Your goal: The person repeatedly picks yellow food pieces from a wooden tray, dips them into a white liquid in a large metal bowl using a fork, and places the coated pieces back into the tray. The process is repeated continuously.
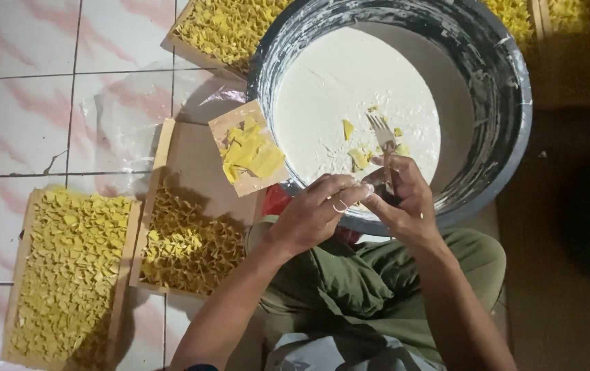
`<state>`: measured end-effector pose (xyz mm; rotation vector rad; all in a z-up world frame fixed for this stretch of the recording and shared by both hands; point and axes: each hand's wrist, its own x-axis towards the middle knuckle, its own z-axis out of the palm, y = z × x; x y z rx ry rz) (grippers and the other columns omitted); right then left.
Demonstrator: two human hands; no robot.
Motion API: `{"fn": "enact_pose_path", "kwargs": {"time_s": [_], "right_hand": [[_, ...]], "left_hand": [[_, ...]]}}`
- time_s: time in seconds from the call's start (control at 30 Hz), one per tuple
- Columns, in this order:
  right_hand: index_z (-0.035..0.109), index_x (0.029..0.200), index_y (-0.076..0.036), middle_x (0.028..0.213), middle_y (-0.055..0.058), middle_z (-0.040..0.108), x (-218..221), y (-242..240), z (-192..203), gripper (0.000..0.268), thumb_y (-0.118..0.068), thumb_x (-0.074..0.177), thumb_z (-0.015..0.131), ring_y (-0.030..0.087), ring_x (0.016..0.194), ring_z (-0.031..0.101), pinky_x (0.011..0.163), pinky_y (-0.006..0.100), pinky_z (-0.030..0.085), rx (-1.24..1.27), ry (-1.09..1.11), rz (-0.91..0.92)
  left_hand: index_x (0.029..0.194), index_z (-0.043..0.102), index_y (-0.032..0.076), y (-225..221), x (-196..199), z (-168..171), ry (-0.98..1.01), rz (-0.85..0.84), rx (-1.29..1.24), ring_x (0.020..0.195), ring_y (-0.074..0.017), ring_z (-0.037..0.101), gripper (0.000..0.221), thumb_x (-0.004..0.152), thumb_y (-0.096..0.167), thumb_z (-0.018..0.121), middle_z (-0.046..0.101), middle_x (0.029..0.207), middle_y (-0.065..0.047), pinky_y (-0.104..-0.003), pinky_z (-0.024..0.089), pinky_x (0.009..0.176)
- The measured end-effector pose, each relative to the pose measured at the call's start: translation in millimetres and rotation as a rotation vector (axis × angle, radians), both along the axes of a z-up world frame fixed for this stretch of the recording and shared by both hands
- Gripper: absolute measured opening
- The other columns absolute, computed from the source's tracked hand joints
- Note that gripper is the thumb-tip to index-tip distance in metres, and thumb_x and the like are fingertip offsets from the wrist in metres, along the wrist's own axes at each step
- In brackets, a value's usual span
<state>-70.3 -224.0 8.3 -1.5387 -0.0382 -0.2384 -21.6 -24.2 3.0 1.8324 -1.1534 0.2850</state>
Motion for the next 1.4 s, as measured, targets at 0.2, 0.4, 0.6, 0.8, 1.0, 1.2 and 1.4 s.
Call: {"fn": "enact_pose_path", "kwargs": {"time_s": [0.2, 0.4, 0.6, 0.8, 1.0, 1.2, 1.4], "right_hand": [[0.052, 0.141, -0.005, 0.1, 0.02, 0.07, -11, -1, 9, 0.065, 0.004, 0.082, 0.077, 0.022, 0.093, 0.068, 0.08, 0.032, 0.054, 0.09, 0.075, 0.054], [0.051, 0.145, -0.001, 0.094, 0.02, 0.068, -8, -3, -18, 0.066, 0.007, 0.084, 0.075, 0.024, 0.088, 0.07, 0.08, 0.033, 0.056, 0.083, 0.042, 0.006], [0.054, 0.144, -0.009, 0.108, 0.013, 0.066, -13, 23, 27, 0.066, -0.002, 0.082, 0.075, 0.017, 0.096, 0.064, 0.083, 0.027, 0.054, -0.045, 0.336, -0.113], [0.042, 0.15, -0.022, 0.128, 0.024, 0.064, -20, 13, -11, 0.063, 0.007, 0.097, 0.06, 0.001, 0.058, 0.036, 0.053, 0.017, 0.027, -0.121, 0.108, 0.087], [0.039, 0.16, 0.017, 0.119, 0.037, 0.059, -49, -23, -90, 0.045, 0.017, 0.12, 0.059, 0.037, 0.102, 0.058, 0.084, 0.038, 0.043, -0.456, -0.002, -0.137], [0.07, 0.129, 0.03, 0.129, 0.041, 0.074, -52, -17, -108, 0.02, 0.025, 0.11, 0.066, 0.041, 0.083, 0.065, 0.069, 0.045, 0.05, -1.177, -0.399, -0.351], [0.064, 0.149, 0.032, 0.094, 0.029, 0.057, -62, -36, -126, 0.04, 0.023, 0.11, 0.073, 0.031, 0.074, 0.049, 0.072, 0.042, 0.042, -0.955, -0.151, -0.322]], "left_hand": [[0.126, 0.069, 0.019, -2, -5, -30, 0.246, 0.054, -0.121, 0.093, -0.0232, 0.071, 0.028, 0.101, 0.007, 0.062, 0.063, 0.101, 0.0, -0.035, 0.062, 0.078], [0.126, 0.068, 0.024, 3, -8, -33, 0.149, 0.036, -0.1, 0.095, -0.0235, 0.071, 0.03, 0.101, 0.009, 0.065, 0.061, 0.108, 0.003, -0.036, 0.063, 0.073], [0.142, 0.055, 0.021, 9, -23, -60, 0.009, 0.07, 0.188, 0.117, -0.0231, 0.066, 0.061, 0.09, -0.011, 0.054, 0.058, 0.138, -0.003, -0.036, 0.056, 0.058], [0.144, 0.049, 0.013, 65, -21, 45, 1.285, 0.055, 0.211, 0.138, -0.0349, 0.054, 0.077, 0.089, 0.063, 0.028, 0.049, 0.157, -0.013, -0.054, 0.045, 0.107], [0.115, 0.068, 0.003, 233, 16, -67, 0.335, 0.909, -0.211, 0.099, -0.025, 0.076, 0.037, 0.084, -0.012, 0.082, 0.073, 0.111, -0.013, -0.019, 0.073, 0.067], [0.099, 0.07, 0.002, 293, 11, -124, 0.252, 1.087, 0.034, 0.094, -0.029, 0.071, 0.007, 0.093, 0.002, 0.066, 0.073, 0.102, -0.015, -0.041, 0.059, 0.081], [0.167, 0.012, 0.01, 238, 2, -189, 1.685, 0.952, -0.483, 0.052, -0.0053, 0.037, 0.075, 0.104, 0.025, 0.048, 0.053, 0.079, -0.002, -0.02, 0.031, 0.043]]}}
